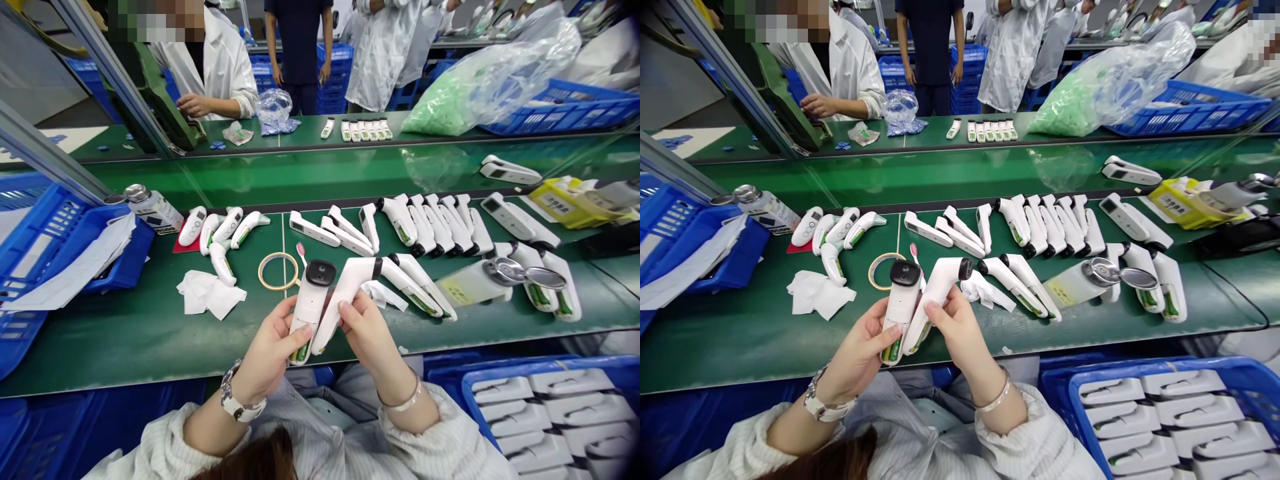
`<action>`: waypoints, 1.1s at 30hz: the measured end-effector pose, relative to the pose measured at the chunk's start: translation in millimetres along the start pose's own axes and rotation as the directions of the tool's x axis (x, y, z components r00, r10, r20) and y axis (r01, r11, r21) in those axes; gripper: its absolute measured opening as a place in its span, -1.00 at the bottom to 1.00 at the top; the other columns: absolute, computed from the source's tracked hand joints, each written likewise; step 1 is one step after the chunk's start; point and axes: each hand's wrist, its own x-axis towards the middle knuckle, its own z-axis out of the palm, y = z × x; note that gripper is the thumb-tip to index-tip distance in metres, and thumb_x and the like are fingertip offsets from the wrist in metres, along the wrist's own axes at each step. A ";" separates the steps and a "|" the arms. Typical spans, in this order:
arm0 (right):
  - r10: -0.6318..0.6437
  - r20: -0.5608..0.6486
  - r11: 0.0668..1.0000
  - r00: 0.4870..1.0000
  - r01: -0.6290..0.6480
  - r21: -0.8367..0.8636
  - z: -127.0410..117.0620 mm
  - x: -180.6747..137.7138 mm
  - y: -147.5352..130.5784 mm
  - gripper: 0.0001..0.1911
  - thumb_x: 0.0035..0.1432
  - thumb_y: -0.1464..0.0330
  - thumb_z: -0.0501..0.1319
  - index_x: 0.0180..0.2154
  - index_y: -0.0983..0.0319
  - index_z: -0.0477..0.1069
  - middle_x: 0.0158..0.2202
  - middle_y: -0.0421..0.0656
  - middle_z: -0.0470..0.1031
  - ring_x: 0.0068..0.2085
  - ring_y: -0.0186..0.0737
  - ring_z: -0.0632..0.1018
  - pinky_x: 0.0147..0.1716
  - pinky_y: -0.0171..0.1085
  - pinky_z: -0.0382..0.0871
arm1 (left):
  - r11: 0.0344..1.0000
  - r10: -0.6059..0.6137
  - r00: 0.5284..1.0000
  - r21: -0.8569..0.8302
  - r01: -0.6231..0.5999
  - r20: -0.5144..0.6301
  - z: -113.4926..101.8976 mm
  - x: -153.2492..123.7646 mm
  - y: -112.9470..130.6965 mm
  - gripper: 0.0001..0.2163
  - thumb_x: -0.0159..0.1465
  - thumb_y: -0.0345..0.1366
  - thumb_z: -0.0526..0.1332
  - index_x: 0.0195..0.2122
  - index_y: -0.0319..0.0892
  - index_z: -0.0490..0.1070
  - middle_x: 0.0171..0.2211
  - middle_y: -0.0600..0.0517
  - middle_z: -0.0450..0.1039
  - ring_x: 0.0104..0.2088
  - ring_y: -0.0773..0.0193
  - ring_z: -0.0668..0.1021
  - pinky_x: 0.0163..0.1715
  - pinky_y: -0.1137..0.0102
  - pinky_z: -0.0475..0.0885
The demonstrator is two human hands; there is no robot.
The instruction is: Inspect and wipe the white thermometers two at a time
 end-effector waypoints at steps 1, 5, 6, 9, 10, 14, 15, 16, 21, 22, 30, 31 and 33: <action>0.015 -0.025 1.000 1.000 -0.015 -0.017 -1.4 0.0 -0.7 -0.62 -0.06 0.10 0.32 -0.29 0.21 0.35 -0.40 -0.17 0.47 -0.39 -0.21 0.49 -0.36 -0.24 0.43 | 0.999 -0.027 0.999 -0.028 0.027 0.020 1.0 -0.8 0.8 -0.65 0.16 -0.36 0.27 -0.02 -0.17 0.31 -0.22 -0.03 0.52 -0.26 0.30 0.53 -0.28 0.47 0.40; 0.056 -0.130 0.998 0.990 -0.055 0.011 -5.9 -1.9 -5.8 -0.69 0.08 0.10 0.20 -0.28 0.20 0.37 -0.38 -0.13 0.50 -0.43 -0.22 0.49 -0.45 -0.26 0.43 | 0.990 -0.092 0.996 -0.102 0.094 0.023 4.2 -2.0 6.3 -0.70 0.22 -0.33 0.21 -0.01 -0.19 0.37 -0.12 -0.08 0.50 -0.20 0.26 0.55 -0.19 0.45 0.42; 0.076 -0.135 0.996 0.988 -0.069 0.060 -6.2 -2.8 -7.5 -0.70 0.13 0.12 0.15 -0.23 0.20 0.38 -0.31 -0.12 0.51 -0.38 -0.21 0.50 -0.39 -0.25 0.45 | 0.991 -0.081 0.997 -0.109 0.082 0.012 4.9 -1.8 7.7 -0.72 0.24 -0.32 0.19 -0.02 -0.20 0.38 -0.11 -0.09 0.50 -0.19 0.25 0.55 -0.16 0.43 0.42; 0.164 0.010 0.958 0.986 -0.162 0.238 -5.1 -5.4 -11.7 -0.61 0.24 0.15 -0.01 -0.15 0.28 0.42 -0.22 -0.05 0.52 -0.24 -0.16 0.53 -0.19 -0.19 0.45 | 0.991 -0.055 0.998 -0.126 0.050 -0.035 8.2 -1.3 10.8 -0.72 0.28 -0.27 0.13 -0.01 -0.24 0.38 -0.12 -0.11 0.50 -0.20 0.22 0.56 -0.16 0.39 0.45; 0.179 0.072 0.940 0.981 -0.192 0.284 -4.2 -6.2 -12.6 -0.56 0.26 0.15 -0.06 -0.15 0.30 0.44 -0.23 -0.04 0.53 -0.22 -0.15 0.53 -0.17 -0.18 0.44 | 0.990 -0.062 0.997 -0.133 0.055 -0.047 9.6 -1.3 11.4 -0.71 0.29 -0.26 0.12 0.00 -0.25 0.37 -0.12 -0.12 0.50 -0.20 0.22 0.56 -0.18 0.39 0.45; 0.170 0.140 0.885 0.976 -0.213 0.414 0.1 -9.2 -14.3 -0.52 0.29 0.16 -0.13 -0.13 0.27 0.46 -0.26 -0.06 0.54 -0.24 -0.17 0.54 -0.23 -0.20 0.47 | 0.985 -0.088 0.995 -0.153 0.082 -0.037 12.9 -1.8 12.1 -0.72 0.30 -0.28 0.09 0.00 -0.24 0.38 -0.11 -0.11 0.50 -0.18 0.20 0.56 -0.20 0.41 0.47; 0.162 0.137 0.876 0.977 -0.206 0.435 0.9 -9.9 -14.7 -0.53 0.29 0.16 -0.13 -0.12 0.26 0.46 -0.24 -0.07 0.54 -0.24 -0.17 0.53 -0.24 -0.20 0.47 | 0.984 -0.087 0.996 -0.159 0.081 -0.031 12.5 -1.8 11.7 -0.73 0.31 -0.29 0.09 -0.02 -0.23 0.40 -0.12 -0.09 0.50 -0.19 0.22 0.56 -0.23 0.43 0.47; 0.155 0.136 0.871 0.978 -0.200 0.448 1.6 -10.6 -15.1 -0.52 0.29 0.16 -0.13 -0.11 0.26 0.45 -0.23 -0.06 0.53 -0.24 -0.17 0.53 -0.24 -0.20 0.47 | 0.983 -0.087 0.996 -0.167 0.082 -0.026 11.6 -1.6 11.0 -0.74 0.31 -0.29 0.08 -0.03 -0.21 0.41 -0.14 -0.06 0.51 -0.22 0.24 0.57 -0.26 0.45 0.47; 0.135 0.150 0.876 0.979 -0.189 0.445 2.4 -14.3 -17.5 -0.47 0.29 0.11 -0.17 -0.08 0.28 0.41 -0.23 0.00 0.52 -0.22 -0.11 0.52 -0.23 -0.12 0.46 | 0.978 -0.111 0.993 -0.184 0.103 -0.036 6.3 -0.5 7.2 -0.74 0.32 -0.28 0.05 -0.02 -0.18 0.39 -0.16 -0.03 0.51 -0.27 0.27 0.57 -0.30 0.45 0.49; 0.132 0.154 0.877 0.979 -0.188 0.443 2.2 -14.9 -17.8 -0.47 0.28 0.10 -0.17 -0.07 0.28 0.40 -0.23 0.00 0.52 -0.22 -0.10 0.52 -0.23 -0.10 0.46 | 0.978 -0.112 0.993 -0.182 0.104 -0.035 6.0 -0.5 7.0 -0.73 0.32 -0.28 0.05 -0.01 -0.19 0.39 -0.15 -0.04 0.51 -0.26 0.27 0.57 -0.29 0.45 0.49; 0.119 0.147 0.887 0.982 -0.172 0.428 1.8 -15.9 -18.3 -0.53 0.25 0.09 -0.09 -0.09 0.23 0.41 -0.18 -0.04 0.51 -0.17 -0.07 0.52 -0.19 -0.06 0.46 | 0.972 -0.123 0.992 -0.205 0.114 -0.035 9.2 -0.2 8.7 -0.73 0.33 -0.31 0.02 -0.01 -0.23 0.37 -0.16 -0.08 0.50 -0.28 0.26 0.57 -0.29 0.43 0.49; 0.116 0.149 0.890 0.982 -0.169 0.424 1.8 -16.2 -18.1 -0.54 0.25 0.11 -0.09 -0.09 0.23 0.42 -0.17 -0.04 0.50 -0.16 -0.06 0.52 -0.18 -0.06 0.45 | 0.970 -0.129 0.991 -0.214 0.117 -0.043 9.1 0.1 8.4 -0.73 0.33 -0.30 0.02 -0.02 -0.23 0.38 -0.17 -0.08 0.50 -0.29 0.26 0.57 -0.30 0.42 0.50; 0.101 0.145 0.894 0.984 -0.154 0.421 1.9 -17.7 -17.4 -0.60 0.26 0.20 -0.06 -0.07 0.23 0.40 -0.14 -0.06 0.50 -0.13 -0.08 0.51 -0.15 -0.08 0.45 | 0.966 -0.138 0.988 -0.229 0.119 -0.068 8.5 0.6 7.4 -0.74 0.32 -0.27 0.03 -0.05 -0.22 0.39 -0.19 -0.07 0.51 -0.32 0.26 0.57 -0.33 0.41 0.50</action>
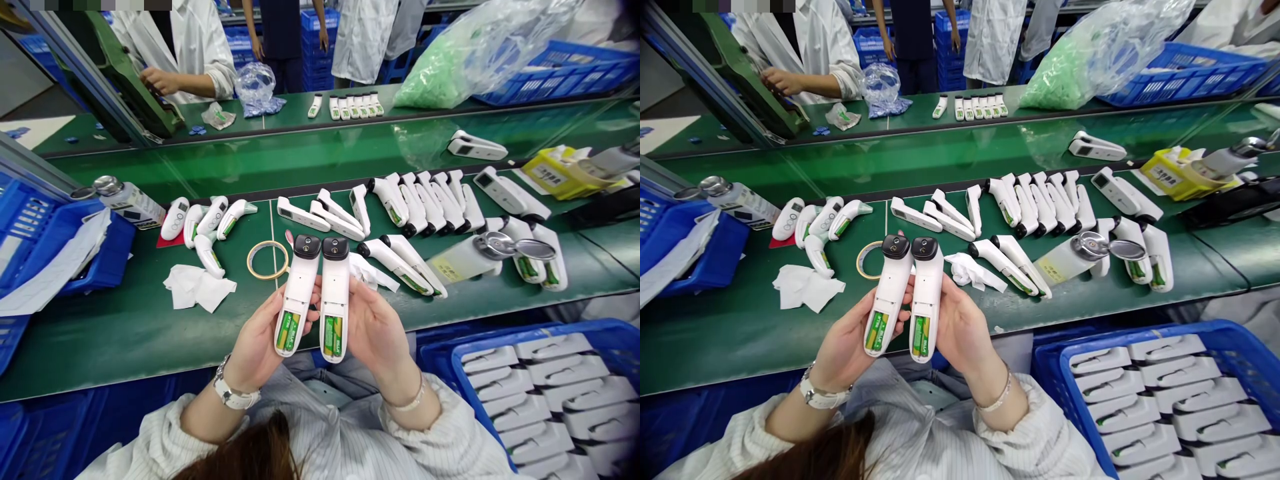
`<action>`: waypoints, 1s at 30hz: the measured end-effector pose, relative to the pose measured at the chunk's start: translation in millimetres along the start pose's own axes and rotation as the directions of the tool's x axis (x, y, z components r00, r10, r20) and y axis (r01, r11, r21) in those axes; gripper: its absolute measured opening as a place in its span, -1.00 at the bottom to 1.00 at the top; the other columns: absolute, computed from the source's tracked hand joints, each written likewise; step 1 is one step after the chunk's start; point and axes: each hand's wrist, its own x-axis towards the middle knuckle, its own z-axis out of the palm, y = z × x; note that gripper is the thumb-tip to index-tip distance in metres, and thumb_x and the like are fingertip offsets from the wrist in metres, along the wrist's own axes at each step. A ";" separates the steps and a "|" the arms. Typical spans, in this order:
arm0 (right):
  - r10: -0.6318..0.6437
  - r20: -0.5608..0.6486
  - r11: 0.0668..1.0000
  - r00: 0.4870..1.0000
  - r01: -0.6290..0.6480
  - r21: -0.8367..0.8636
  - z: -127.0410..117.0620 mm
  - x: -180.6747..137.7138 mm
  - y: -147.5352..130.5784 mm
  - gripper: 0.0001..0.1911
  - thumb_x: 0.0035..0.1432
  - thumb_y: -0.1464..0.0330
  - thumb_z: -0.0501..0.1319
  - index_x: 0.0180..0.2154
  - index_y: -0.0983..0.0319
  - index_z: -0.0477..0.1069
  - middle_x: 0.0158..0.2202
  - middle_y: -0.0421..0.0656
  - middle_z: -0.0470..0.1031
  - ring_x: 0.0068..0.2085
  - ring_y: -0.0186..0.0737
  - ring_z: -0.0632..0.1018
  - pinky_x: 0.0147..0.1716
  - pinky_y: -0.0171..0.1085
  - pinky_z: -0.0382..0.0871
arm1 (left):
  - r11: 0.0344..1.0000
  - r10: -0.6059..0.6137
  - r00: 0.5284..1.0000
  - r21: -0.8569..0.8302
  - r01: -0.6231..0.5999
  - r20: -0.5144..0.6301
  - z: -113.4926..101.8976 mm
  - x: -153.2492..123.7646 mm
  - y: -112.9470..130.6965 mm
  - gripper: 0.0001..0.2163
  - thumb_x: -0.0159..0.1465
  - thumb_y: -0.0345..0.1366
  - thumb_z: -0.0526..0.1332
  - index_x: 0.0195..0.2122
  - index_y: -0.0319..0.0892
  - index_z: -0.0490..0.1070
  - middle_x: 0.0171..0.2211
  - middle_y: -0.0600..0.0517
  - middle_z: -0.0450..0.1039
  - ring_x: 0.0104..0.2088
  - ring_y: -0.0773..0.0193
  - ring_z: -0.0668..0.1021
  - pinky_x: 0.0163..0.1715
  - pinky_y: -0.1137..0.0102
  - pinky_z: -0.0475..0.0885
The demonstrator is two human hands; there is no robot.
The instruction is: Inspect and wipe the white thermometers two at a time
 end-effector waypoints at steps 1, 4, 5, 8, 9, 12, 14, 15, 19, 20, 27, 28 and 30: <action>-0.014 0.002 1.000 1.000 0.014 -0.003 0.0 -1.2 0.5 -0.64 0.25 0.26 -0.04 -0.05 0.22 0.39 -0.12 -0.07 0.49 -0.12 -0.10 0.51 -0.14 -0.10 0.45 | 1.000 0.000 1.000 -0.005 0.000 -0.016 -0.6 0.3 -0.5 -0.74 0.32 -0.27 0.03 -0.05 -0.22 0.39 -0.20 -0.07 0.51 -0.34 0.27 0.57 -0.34 0.41 0.50; -0.051 0.005 0.998 0.999 0.051 -0.036 0.6 -6.3 1.9 -0.66 0.21 0.41 0.04 0.03 0.18 0.32 -0.04 -0.10 0.46 -0.07 -0.13 0.50 -0.13 -0.14 0.45 | 1.000 0.009 0.999 -0.015 -0.009 -0.035 -2.9 0.7 -1.3 -0.75 0.31 -0.28 0.06 -0.06 -0.21 0.39 -0.21 -0.06 0.51 -0.36 0.28 0.56 -0.37 0.41 0.50; -0.055 0.001 0.997 0.999 0.055 -0.056 0.9 -8.1 2.3 -0.64 0.20 0.42 0.07 0.04 0.16 0.31 -0.02 -0.10 0.44 -0.06 -0.13 0.49 -0.13 -0.15 0.45 | 1.000 0.016 1.000 -0.019 -0.016 -0.025 -3.8 0.6 -1.4 -0.75 0.29 -0.28 0.08 -0.05 -0.20 0.39 -0.20 -0.06 0.50 -0.36 0.28 0.56 -0.36 0.41 0.50; -0.081 -0.041 0.988 0.996 0.075 -0.137 1.0 -11.7 3.4 -0.57 0.14 0.43 0.20 0.06 0.10 0.27 0.03 -0.13 0.41 -0.01 -0.13 0.47 -0.12 -0.18 0.45 | 0.999 0.042 0.997 -0.006 -0.042 0.057 -7.1 -0.1 -1.5 -0.74 0.23 -0.30 0.17 -0.04 -0.17 0.39 -0.16 -0.05 0.49 -0.30 0.26 0.56 -0.26 0.36 0.49; -0.099 -0.050 0.982 0.994 0.090 -0.168 0.6 -12.1 4.0 -0.53 0.10 0.43 0.24 0.06 0.08 0.26 0.05 -0.14 0.39 -0.01 -0.14 0.47 -0.11 -0.19 0.45 | 0.999 0.049 0.995 0.009 -0.050 0.092 -8.3 -0.3 -1.7 -0.72 0.21 -0.31 0.21 -0.04 -0.16 0.39 -0.15 -0.05 0.49 -0.27 0.26 0.55 -0.23 0.36 0.49; -0.159 -0.034 0.956 0.987 0.145 -0.255 -1.7 -11.9 6.1 -0.40 0.02 0.43 0.32 0.09 0.04 0.23 0.06 -0.16 0.36 -0.02 -0.14 0.47 -0.09 -0.17 0.44 | 0.996 0.059 0.983 0.061 -0.071 0.171 -11.4 -0.8 -2.8 -0.68 0.13 -0.34 0.29 -0.06 -0.15 0.41 -0.22 -0.01 0.50 -0.26 0.30 0.52 -0.21 0.42 0.45; -0.183 -0.015 0.940 0.983 0.170 -0.296 -3.0 -11.4 7.6 -0.36 0.00 0.42 0.34 0.11 0.03 0.21 0.02 -0.16 0.38 -0.02 -0.14 0.47 -0.07 -0.16 0.43 | 0.993 0.064 0.979 0.083 -0.081 0.193 -12.5 -0.9 -3.9 -0.69 0.10 -0.31 0.33 -0.11 -0.15 0.43 -0.31 0.03 0.49 -0.31 0.36 0.50 -0.26 0.49 0.43; -0.190 -0.011 0.934 0.982 0.177 -0.311 -3.4 -11.3 8.1 -0.35 -0.01 0.42 0.35 0.11 0.03 0.21 0.01 -0.15 0.38 -0.02 -0.14 0.46 -0.07 -0.16 0.43 | 0.992 0.070 0.977 0.091 -0.090 0.199 -12.7 -0.8 -4.4 -0.70 0.08 -0.30 0.34 -0.13 -0.15 0.44 -0.34 0.04 0.48 -0.34 0.38 0.49 -0.28 0.51 0.42; -0.215 -0.006 0.921 0.977 0.200 -0.334 -3.8 -11.9 8.9 -0.38 -0.03 0.42 0.36 0.08 0.06 0.24 0.02 -0.14 0.35 -0.02 -0.16 0.45 -0.07 -0.17 0.42 | 0.983 0.105 0.972 0.129 -0.134 0.209 -11.1 -0.8 -5.6 -0.62 0.03 -0.25 0.38 -0.11 -0.14 0.44 -0.39 0.07 0.43 -0.40 0.43 0.44 -0.34 0.56 0.38; -0.218 -0.004 0.920 0.976 0.204 -0.335 -3.8 -12.1 9.0 -0.37 -0.03 0.42 0.36 0.08 0.06 0.24 0.01 -0.14 0.35 -0.02 -0.16 0.44 -0.07 -0.17 0.43 | 0.979 0.114 0.972 0.141 -0.145 0.207 -10.2 -0.9 -5.6 -0.60 0.02 -0.24 0.39 -0.09 -0.13 0.43 -0.39 0.07 0.43 -0.40 0.43 0.43 -0.34 0.56 0.38; -0.221 -0.031 0.911 0.975 0.195 -0.363 -2.6 -14.3 8.1 -0.34 -0.05 0.42 0.37 0.09 0.05 0.22 -0.02 -0.13 0.34 -0.07 -0.18 0.43 -0.11 -0.15 0.45 | 0.951 0.194 0.966 0.207 -0.228 0.173 -5.9 -3.7 -4.8 -0.55 -0.04 -0.22 0.41 -0.09 -0.14 0.42 -0.41 0.05 0.42 -0.41 0.37 0.43 -0.38 0.53 0.37; -0.218 -0.034 0.910 0.975 0.190 -0.369 -2.3 -14.8 7.8 -0.34 -0.05 0.42 0.37 0.09 0.05 0.22 -0.01 -0.13 0.33 -0.07 -0.17 0.43 -0.11 -0.15 0.46 | 0.946 0.204 0.965 0.221 -0.238 0.166 -6.3 -3.9 -5.0 -0.54 -0.04 -0.22 0.42 -0.08 -0.14 0.41 -0.42 0.05 0.42 -0.42 0.37 0.43 -0.38 0.51 0.37; -0.207 -0.044 0.908 0.977 0.175 -0.380 -1.6 -15.5 7.4 -0.35 -0.05 0.41 0.37 0.09 0.05 0.22 -0.01 -0.12 0.34 -0.07 -0.16 0.43 -0.12 -0.15 0.46 | 0.940 0.215 0.963 0.234 -0.250 0.162 -7.6 -3.9 -5.9 -0.53 -0.03 -0.21 0.41 -0.07 -0.13 0.40 -0.44 0.06 0.40 -0.44 0.36 0.42 -0.37 0.48 0.38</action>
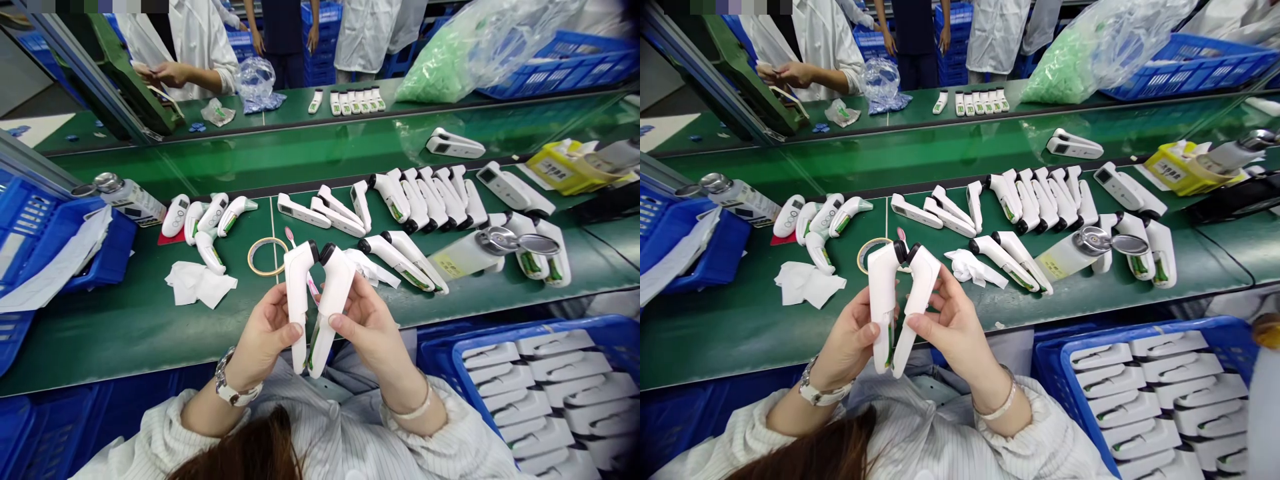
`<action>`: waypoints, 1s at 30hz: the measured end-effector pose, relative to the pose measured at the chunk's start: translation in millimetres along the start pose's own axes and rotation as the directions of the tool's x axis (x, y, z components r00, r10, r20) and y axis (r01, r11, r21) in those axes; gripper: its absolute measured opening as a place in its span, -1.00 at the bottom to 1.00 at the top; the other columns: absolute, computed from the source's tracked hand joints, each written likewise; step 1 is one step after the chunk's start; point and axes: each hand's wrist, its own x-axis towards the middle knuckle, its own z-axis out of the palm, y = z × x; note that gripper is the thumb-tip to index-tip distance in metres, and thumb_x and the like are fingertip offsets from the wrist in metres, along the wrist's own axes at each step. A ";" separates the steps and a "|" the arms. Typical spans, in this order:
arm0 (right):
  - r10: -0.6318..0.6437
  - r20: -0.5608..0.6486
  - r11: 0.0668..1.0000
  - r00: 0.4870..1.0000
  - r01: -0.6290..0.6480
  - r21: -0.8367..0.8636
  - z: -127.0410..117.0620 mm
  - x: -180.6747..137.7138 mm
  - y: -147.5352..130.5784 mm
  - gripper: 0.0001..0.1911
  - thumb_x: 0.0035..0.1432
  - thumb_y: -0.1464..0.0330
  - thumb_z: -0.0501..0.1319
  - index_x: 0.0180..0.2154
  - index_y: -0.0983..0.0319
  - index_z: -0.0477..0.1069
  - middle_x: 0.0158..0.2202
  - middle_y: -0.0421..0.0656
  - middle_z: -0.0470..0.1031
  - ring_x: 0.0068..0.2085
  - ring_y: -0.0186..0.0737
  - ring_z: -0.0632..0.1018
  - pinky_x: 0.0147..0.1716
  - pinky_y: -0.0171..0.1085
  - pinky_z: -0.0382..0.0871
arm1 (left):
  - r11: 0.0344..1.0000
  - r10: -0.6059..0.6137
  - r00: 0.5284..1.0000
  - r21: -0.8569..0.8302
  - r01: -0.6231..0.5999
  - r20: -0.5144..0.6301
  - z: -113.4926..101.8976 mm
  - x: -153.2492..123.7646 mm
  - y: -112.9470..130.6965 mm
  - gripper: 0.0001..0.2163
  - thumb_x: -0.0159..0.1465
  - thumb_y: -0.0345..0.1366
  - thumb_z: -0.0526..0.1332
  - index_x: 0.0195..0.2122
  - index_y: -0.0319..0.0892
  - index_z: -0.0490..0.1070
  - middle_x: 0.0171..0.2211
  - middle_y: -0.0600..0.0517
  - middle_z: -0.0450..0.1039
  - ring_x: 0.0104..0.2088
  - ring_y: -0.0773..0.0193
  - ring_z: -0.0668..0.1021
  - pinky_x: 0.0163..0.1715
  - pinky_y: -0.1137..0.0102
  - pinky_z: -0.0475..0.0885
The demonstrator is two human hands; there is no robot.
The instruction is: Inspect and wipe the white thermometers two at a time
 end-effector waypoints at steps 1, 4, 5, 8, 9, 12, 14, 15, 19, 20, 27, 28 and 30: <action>0.003 -0.002 1.000 1.000 -0.003 -0.004 0.2 -0.1 -0.2 -0.35 -0.05 0.40 0.37 0.08 0.06 0.22 -0.01 -0.12 0.34 -0.07 -0.16 0.43 -0.13 -0.15 0.46 | 1.000 0.001 1.000 0.003 -0.001 0.001 -0.5 -0.1 -0.7 -0.53 -0.03 -0.20 0.41 -0.07 -0.13 0.40 -0.44 0.07 0.39 -0.45 0.37 0.41 -0.37 0.47 0.38; 0.006 -0.003 1.000 1.000 -0.006 -0.001 0.4 0.6 -0.1 -0.34 -0.05 0.39 0.38 0.09 0.05 0.22 0.00 -0.12 0.36 -0.07 -0.15 0.44 -0.14 -0.17 0.45 | 1.000 0.009 1.000 0.005 -0.009 0.003 -0.9 0.2 -2.5 -0.56 0.00 -0.18 0.39 -0.09 -0.12 0.39 -0.43 0.08 0.39 -0.46 0.38 0.40 -0.35 0.47 0.37; 0.007 0.000 1.000 1.000 -0.007 0.005 0.3 1.1 0.1 -0.34 -0.06 0.40 0.38 0.09 0.05 0.22 0.00 -0.12 0.36 -0.07 -0.16 0.45 -0.15 -0.18 0.45 | 1.000 0.016 1.000 0.005 -0.016 0.002 -0.6 0.4 -2.8 -0.57 0.00 -0.17 0.38 -0.10 -0.12 0.39 -0.41 0.07 0.39 -0.44 0.38 0.40 -0.35 0.48 0.37; 0.025 0.006 0.999 1.000 -0.026 0.028 -0.5 2.1 1.1 -0.35 -0.06 0.40 0.38 0.07 0.06 0.23 0.03 -0.12 0.35 -0.08 -0.18 0.45 -0.17 -0.22 0.44 | 1.000 0.031 1.000 -0.003 -0.031 -0.001 0.4 0.7 -3.3 -0.60 0.03 -0.14 0.36 -0.12 -0.13 0.39 -0.34 0.05 0.40 -0.40 0.37 0.40 -0.36 0.49 0.35; 0.034 0.005 0.999 0.999 -0.034 0.034 -0.8 2.3 1.5 -0.35 -0.06 0.40 0.38 0.07 0.06 0.23 0.04 -0.12 0.34 -0.08 -0.18 0.46 -0.17 -0.23 0.44 | 1.000 0.028 1.000 -0.007 -0.029 -0.002 0.6 0.6 -3.4 -0.61 0.04 -0.13 0.35 -0.13 -0.13 0.39 -0.32 0.04 0.40 -0.40 0.37 0.40 -0.36 0.50 0.35; 0.053 -0.004 0.998 0.999 -0.052 0.043 -1.8 3.0 2.5 -0.36 -0.06 0.39 0.38 0.06 0.07 0.23 0.06 -0.12 0.33 -0.07 -0.18 0.46 -0.13 -0.22 0.42 | 1.000 0.009 1.000 -0.015 -0.009 -0.001 0.9 0.4 -3.7 -0.61 0.05 -0.10 0.34 -0.14 -0.16 0.39 -0.33 0.04 0.39 -0.41 0.38 0.38 -0.39 0.50 0.33; 0.062 -0.009 0.997 0.998 -0.062 0.051 -2.1 3.9 2.9 -0.38 -0.06 0.39 0.37 0.05 0.08 0.24 0.06 -0.12 0.33 -0.07 -0.17 0.46 -0.11 -0.20 0.41 | 1.000 -0.001 1.000 -0.019 0.001 0.002 1.2 0.6 -4.3 -0.61 0.05 -0.11 0.34 -0.14 -0.17 0.39 -0.34 0.05 0.37 -0.42 0.39 0.37 -0.40 0.51 0.32; 0.067 -0.011 0.996 0.998 -0.066 0.056 -2.2 4.4 3.0 -0.40 -0.05 0.39 0.37 0.04 0.08 0.25 0.06 -0.12 0.33 -0.07 -0.17 0.46 -0.10 -0.20 0.40 | 1.000 -0.005 1.000 -0.021 0.005 0.001 1.5 0.9 -4.7 -0.62 0.05 -0.12 0.34 -0.15 -0.17 0.39 -0.35 0.05 0.37 -0.42 0.39 0.37 -0.41 0.51 0.31; 0.080 -0.007 0.994 0.997 -0.079 0.070 -2.3 6.6 3.5 -0.42 -0.05 0.38 0.36 0.03 0.10 0.26 0.02 -0.14 0.35 -0.11 -0.21 0.46 -0.11 -0.23 0.39 | 0.999 -0.030 0.999 -0.021 0.030 -0.023 3.3 1.9 -6.6 -0.64 0.06 -0.15 0.34 -0.15 -0.17 0.39 -0.35 0.04 0.37 -0.44 0.39 0.36 -0.42 0.50 0.30; 0.082 -0.002 0.994 0.997 -0.081 0.072 -2.4 6.9 3.7 -0.42 -0.04 0.37 0.35 0.04 0.10 0.25 0.00 -0.14 0.36 -0.13 -0.22 0.46 -0.12 -0.24 0.40 | 0.999 -0.034 0.999 -0.020 0.034 -0.024 3.7 2.1 -7.0 -0.64 0.06 -0.15 0.34 -0.15 -0.16 0.38 -0.35 0.04 0.37 -0.44 0.38 0.36 -0.42 0.50 0.30; 0.068 -0.017 0.997 0.998 -0.067 0.048 -5.0 7.2 6.8 -0.41 -0.05 0.38 0.34 0.04 0.11 0.24 -0.02 -0.14 0.36 -0.08 -0.17 0.44 -0.08 -0.18 0.38 | 1.000 0.005 1.000 0.010 -0.005 0.009 1.7 1.6 -10.2 -0.68 0.07 -0.21 0.34 -0.17 -0.13 0.36 -0.37 0.07 0.35 -0.41 0.38 0.37 -0.38 0.50 0.31; 0.063 -0.015 0.997 0.998 -0.062 0.047 -5.3 7.2 7.0 -0.41 -0.05 0.39 0.34 0.04 0.11 0.23 -0.02 -0.13 0.36 -0.06 -0.15 0.43 -0.06 -0.16 0.37 | 0.999 0.022 1.000 0.025 -0.022 0.020 1.1 1.2 -10.9 -0.69 0.07 -0.23 0.34 -0.17 -0.13 0.35 -0.38 0.08 0.35 -0.40 0.37 0.38 -0.38 0.50 0.31; 0.049 -0.003 0.997 0.999 -0.049 0.053 -6.1 7.4 7.3 -0.40 -0.03 0.40 0.33 0.06 0.10 0.21 0.00 -0.12 0.35 -0.03 -0.15 0.42 -0.05 -0.16 0.35 | 0.997 0.055 0.998 0.055 -0.057 0.039 0.0 0.6 -12.3 -0.68 0.07 -0.26 0.34 -0.16 -0.12 0.33 -0.39 0.09 0.35 -0.35 0.35 0.40 -0.36 0.51 0.31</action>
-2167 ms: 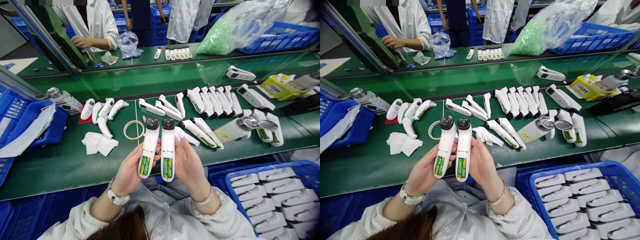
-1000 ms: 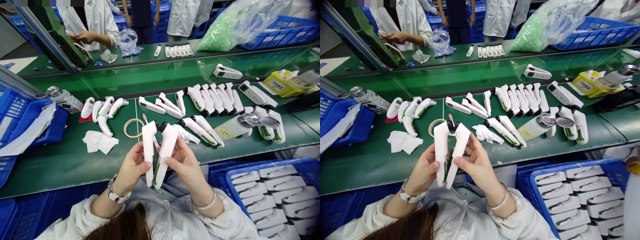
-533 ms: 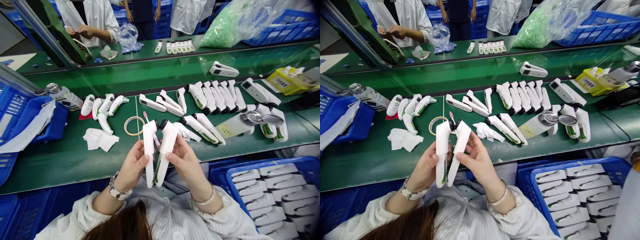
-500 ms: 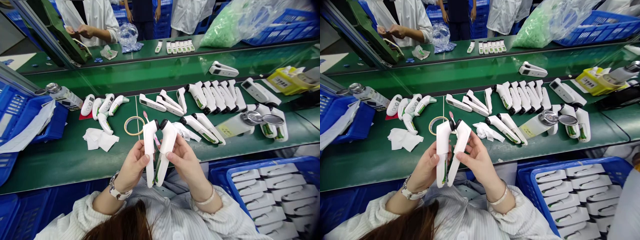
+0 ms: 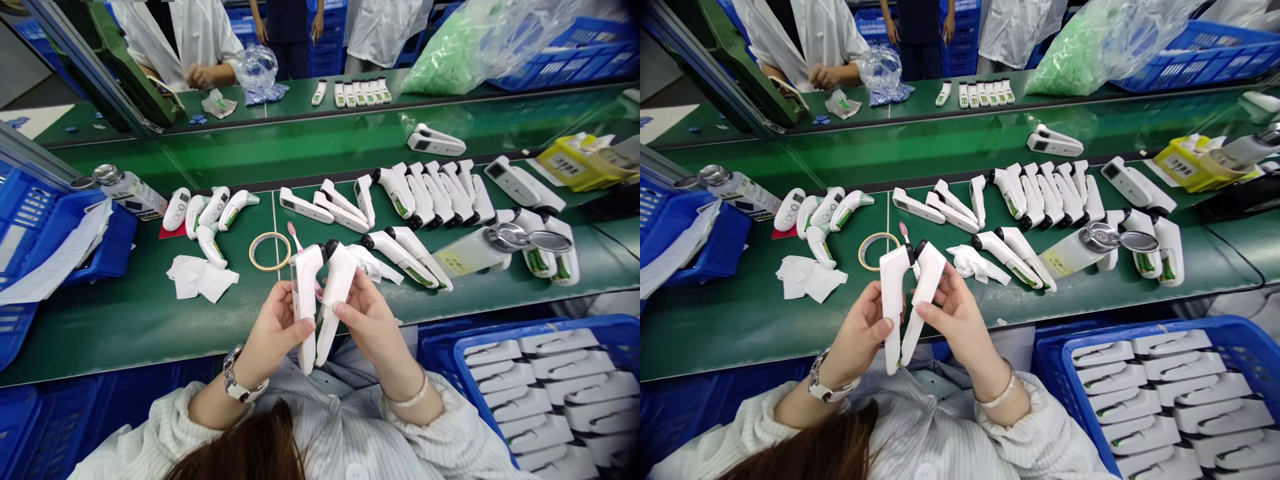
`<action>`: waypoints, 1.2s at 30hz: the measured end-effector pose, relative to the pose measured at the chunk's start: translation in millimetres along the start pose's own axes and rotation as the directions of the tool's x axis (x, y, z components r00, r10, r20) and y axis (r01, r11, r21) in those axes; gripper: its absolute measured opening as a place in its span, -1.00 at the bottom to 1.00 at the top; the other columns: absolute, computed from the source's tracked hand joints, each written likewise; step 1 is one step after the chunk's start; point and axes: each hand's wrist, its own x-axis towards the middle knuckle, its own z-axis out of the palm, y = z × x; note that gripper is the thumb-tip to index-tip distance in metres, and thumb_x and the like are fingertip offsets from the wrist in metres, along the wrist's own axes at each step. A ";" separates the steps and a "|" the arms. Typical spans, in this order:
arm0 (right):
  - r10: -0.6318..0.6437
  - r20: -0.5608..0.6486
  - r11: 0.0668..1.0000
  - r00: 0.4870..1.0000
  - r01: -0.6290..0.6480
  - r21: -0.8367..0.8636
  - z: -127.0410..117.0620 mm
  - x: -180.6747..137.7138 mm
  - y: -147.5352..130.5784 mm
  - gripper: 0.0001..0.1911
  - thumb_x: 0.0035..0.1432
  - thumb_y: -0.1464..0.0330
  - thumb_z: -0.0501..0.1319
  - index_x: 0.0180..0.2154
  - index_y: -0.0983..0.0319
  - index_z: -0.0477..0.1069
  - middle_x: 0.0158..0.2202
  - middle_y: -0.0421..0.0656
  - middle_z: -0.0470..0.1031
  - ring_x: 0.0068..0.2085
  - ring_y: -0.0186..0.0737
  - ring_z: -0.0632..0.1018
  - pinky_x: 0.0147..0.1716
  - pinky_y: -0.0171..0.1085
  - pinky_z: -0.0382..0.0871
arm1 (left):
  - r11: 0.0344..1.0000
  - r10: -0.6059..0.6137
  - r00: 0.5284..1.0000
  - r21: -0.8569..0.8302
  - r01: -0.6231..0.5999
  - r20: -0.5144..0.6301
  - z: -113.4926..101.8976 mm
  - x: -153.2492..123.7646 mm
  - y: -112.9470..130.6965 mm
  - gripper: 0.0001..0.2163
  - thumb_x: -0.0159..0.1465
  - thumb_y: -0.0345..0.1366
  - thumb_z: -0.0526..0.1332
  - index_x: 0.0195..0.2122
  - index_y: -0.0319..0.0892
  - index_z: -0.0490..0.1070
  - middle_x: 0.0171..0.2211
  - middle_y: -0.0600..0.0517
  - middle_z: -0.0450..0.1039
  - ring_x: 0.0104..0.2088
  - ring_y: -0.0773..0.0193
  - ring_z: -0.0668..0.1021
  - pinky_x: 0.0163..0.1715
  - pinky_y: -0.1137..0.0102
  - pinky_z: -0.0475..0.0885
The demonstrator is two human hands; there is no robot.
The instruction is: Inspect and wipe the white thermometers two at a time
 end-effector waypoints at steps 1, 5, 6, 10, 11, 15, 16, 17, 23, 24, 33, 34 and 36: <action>-0.007 0.004 1.000 1.000 0.007 0.002 -0.4 0.1 0.1 -0.38 -0.02 0.41 0.33 0.08 0.10 0.20 0.01 -0.12 0.34 -0.02 -0.15 0.42 -0.04 -0.16 0.34 | 1.000 0.011 1.000 0.016 -0.011 0.007 -0.4 -0.2 -0.7 -0.67 0.07 -0.27 0.35 -0.15 -0.11 0.32 -0.37 0.09 0.36 -0.33 0.34 0.42 -0.35 0.51 0.31; -0.025 0.003 0.999 1.000 0.025 -0.025 -2.3 0.0 0.5 -0.33 -0.02 0.42 0.34 0.11 0.08 0.15 0.01 -0.13 0.35 0.00 -0.15 0.41 -0.05 -0.18 0.35 | 0.996 0.037 0.999 0.081 -0.039 0.023 -1.7 -0.1 -2.6 -0.64 0.08 -0.29 0.34 -0.12 -0.09 0.28 -0.26 0.06 0.40 -0.27 0.33 0.44 -0.30 0.50 0.31; -0.028 0.002 0.999 1.000 0.028 -0.038 -2.7 -0.4 0.7 -0.33 -0.02 0.41 0.34 0.11 0.08 0.15 0.01 -0.13 0.36 -0.01 -0.15 0.42 -0.05 -0.18 0.35 | 0.995 0.040 0.999 0.094 -0.042 0.024 -1.9 -0.2 -2.8 -0.64 0.09 -0.30 0.34 -0.11 -0.08 0.27 -0.23 0.05 0.41 -0.26 0.33 0.44 -0.29 0.50 0.31; -0.112 -0.091 0.986 0.990 0.100 -0.130 -0.6 -4.8 0.6 -0.42 0.04 0.37 0.29 0.10 0.06 0.19 -0.12 -0.16 0.43 -0.14 -0.16 0.47 -0.11 -0.16 0.37 | 0.988 0.018 1.000 0.154 -0.018 0.000 -1.8 -2.2 -3.4 -0.63 0.07 -0.31 0.34 -0.11 -0.09 0.27 -0.23 0.05 0.40 -0.28 0.32 0.43 -0.31 0.48 0.29; -0.177 -0.150 0.973 0.973 0.150 -0.177 1.3 -6.0 -0.3 -0.44 0.06 0.37 0.27 0.09 0.04 0.19 -0.16 -0.17 0.43 -0.19 -0.17 0.47 -0.14 -0.15 0.38 | 0.986 0.005 1.000 0.168 -0.005 -0.004 -1.5 -2.8 -3.7 -0.62 0.06 -0.30 0.35 -0.11 -0.10 0.28 -0.25 0.05 0.40 -0.30 0.32 0.43 -0.33 0.48 0.29; -0.500 -0.221 0.794 0.838 0.342 -0.502 10.8 -5.2 -12.2 -0.28 -0.10 0.42 0.38 0.10 0.00 0.19 -0.02 -0.14 0.37 -0.09 -0.06 0.44 -0.08 -0.09 0.35 | 0.979 -0.038 0.999 0.200 0.034 0.018 0.6 -4.5 -5.4 -0.61 0.04 -0.31 0.36 -0.12 -0.11 0.28 -0.27 0.06 0.37 -0.33 0.34 0.40 -0.37 0.48 0.26; -0.540 -0.175 0.735 0.823 0.360 -0.575 11.8 -2.6 -17.0 -0.22 -0.18 0.43 0.43 0.09 0.01 0.21 0.04 -0.13 0.32 0.00 0.00 0.39 -0.03 -0.08 0.32 | 0.978 -0.040 0.999 0.208 0.033 0.027 1.2 -4.7 -5.6 -0.62 0.05 -0.31 0.36 -0.12 -0.11 0.28 -0.26 0.05 0.37 -0.33 0.34 0.39 -0.36 0.48 0.25; -0.562 -0.128 0.683 0.817 0.371 -0.628 11.5 1.0 -22.3 -0.18 -0.24 0.43 0.45 0.09 0.03 0.22 0.09 -0.13 0.29 0.08 0.05 0.33 0.02 -0.07 0.28 | 0.976 -0.039 0.999 0.216 0.031 0.033 1.7 -4.9 -5.5 -0.63 0.06 -0.31 0.35 -0.13 -0.11 0.28 -0.25 0.05 0.37 -0.32 0.33 0.39 -0.35 0.48 0.25; -0.456 -0.187 0.721 0.870 0.238 -0.651 -10.6 23.6 -40.4 -0.36 -0.02 0.34 0.34 0.11 0.05 0.21 0.09 -0.17 0.28 0.07 -0.07 0.34 0.09 -0.12 0.17 | 0.966 -0.008 1.000 0.260 0.008 0.001 2.3 -6.4 -2.4 -0.65 0.10 -0.28 0.32 -0.11 -0.11 0.28 -0.26 0.05 0.37 -0.37 0.35 0.38 -0.39 0.48 0.25; -0.396 -0.222 0.784 0.891 0.203 -0.586 -14.4 24.6 -38.6 -0.40 0.01 0.31 0.32 0.10 0.05 0.21 0.03 -0.17 0.33 0.00 -0.11 0.38 0.04 -0.15 0.22 | 0.965 -0.014 1.000 0.261 0.013 0.002 2.3 -6.4 -2.1 -0.65 0.10 -0.27 0.31 -0.10 -0.10 0.28 -0.25 0.04 0.37 -0.37 0.36 0.38 -0.39 0.47 0.26; 0.147 -0.107 0.981 0.983 -0.131 0.141 -28.3 17.6 -16.5 -0.85 -0.03 0.41 0.25 -0.32 0.25 0.43 -0.40 -0.20 0.41 -0.41 -0.35 0.42 -0.47 -0.39 0.39 | 0.898 0.015 0.997 0.440 0.020 -0.077 1.5 -4.3 1.9 -0.55 0.06 -0.36 0.35 -0.04 -0.05 0.24 -0.21 0.02 0.44 -0.23 0.25 0.46 -0.24 0.41 0.33; 0.151 -0.111 0.982 0.982 -0.136 0.128 -29.7 17.9 -17.4 -0.86 -0.01 0.41 0.27 -0.31 0.26 0.45 -0.41 -0.20 0.42 -0.41 -0.37 0.43 -0.44 -0.41 0.41 | 0.875 0.028 0.997 0.484 0.007 -0.065 1.1 -4.3 2.9 -0.55 0.06 -0.36 0.34 -0.04 -0.05 0.25 -0.19 0.02 0.44 -0.22 0.25 0.46 -0.22 0.41 0.33; 0.169 -0.126 0.979 0.978 -0.152 0.133 -32.2 18.9 -19.5 -0.85 0.04 0.37 0.28 -0.28 0.25 0.46 -0.39 -0.19 0.45 -0.38 -0.36 0.47 -0.37 -0.41 0.46 | 0.844 0.029 0.998 0.536 0.006 -0.057 0.7 -4.5 4.6 -0.55 0.09 -0.33 0.33 -0.01 -0.05 0.24 -0.16 0.02 0.43 -0.22 0.27 0.46 -0.22 0.42 0.33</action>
